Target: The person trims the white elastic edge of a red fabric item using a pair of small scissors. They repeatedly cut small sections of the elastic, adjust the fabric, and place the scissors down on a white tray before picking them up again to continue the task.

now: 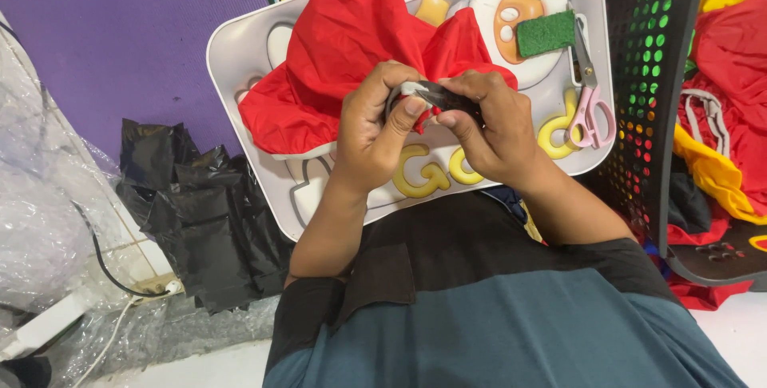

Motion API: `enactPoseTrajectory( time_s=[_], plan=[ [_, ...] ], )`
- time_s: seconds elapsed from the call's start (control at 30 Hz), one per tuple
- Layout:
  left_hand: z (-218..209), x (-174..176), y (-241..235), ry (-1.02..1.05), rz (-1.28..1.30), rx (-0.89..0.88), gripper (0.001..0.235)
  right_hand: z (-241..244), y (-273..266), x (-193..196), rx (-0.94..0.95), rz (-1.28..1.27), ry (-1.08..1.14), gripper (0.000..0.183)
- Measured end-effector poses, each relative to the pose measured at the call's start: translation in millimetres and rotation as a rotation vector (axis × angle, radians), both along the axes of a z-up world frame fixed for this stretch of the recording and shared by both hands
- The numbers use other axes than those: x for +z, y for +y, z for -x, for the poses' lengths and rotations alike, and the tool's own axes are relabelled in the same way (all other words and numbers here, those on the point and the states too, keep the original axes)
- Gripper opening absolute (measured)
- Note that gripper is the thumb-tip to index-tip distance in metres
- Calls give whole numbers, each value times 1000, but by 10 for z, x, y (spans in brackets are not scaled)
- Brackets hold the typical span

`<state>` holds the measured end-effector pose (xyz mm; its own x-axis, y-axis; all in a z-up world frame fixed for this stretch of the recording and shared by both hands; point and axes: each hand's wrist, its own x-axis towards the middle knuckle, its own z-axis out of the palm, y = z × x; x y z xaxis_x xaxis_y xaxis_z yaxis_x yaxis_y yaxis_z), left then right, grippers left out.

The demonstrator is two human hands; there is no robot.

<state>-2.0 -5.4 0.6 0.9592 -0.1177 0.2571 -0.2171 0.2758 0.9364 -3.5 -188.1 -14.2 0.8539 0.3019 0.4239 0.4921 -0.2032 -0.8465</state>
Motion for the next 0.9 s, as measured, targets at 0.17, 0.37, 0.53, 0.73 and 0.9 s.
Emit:
enactPoseTrajectory(
  time_s=[0.17, 0.37, 0.53, 0.73, 0.9],
  plan=[
    [-3, -8, 11, -10, -3, -10, 16, -27, 13, -11, 13, -12, -30, 27],
    [-16, -48, 35, -7, -5, -14, 15, -35, -29, -38, 34, -38, -42, 26],
    [4, -58, 20, -7, 20, -17, 16, -42, -63, -56, 50, -101, -5, 31],
    [-23, 0, 10, -24, -6, -13, 15, -38, 1, -11, 48, -76, -2, 31],
    [-10, -11, 24, -26, -14, -13, 16, -42, 1, -50, 43, -62, -25, 29]
  ],
)
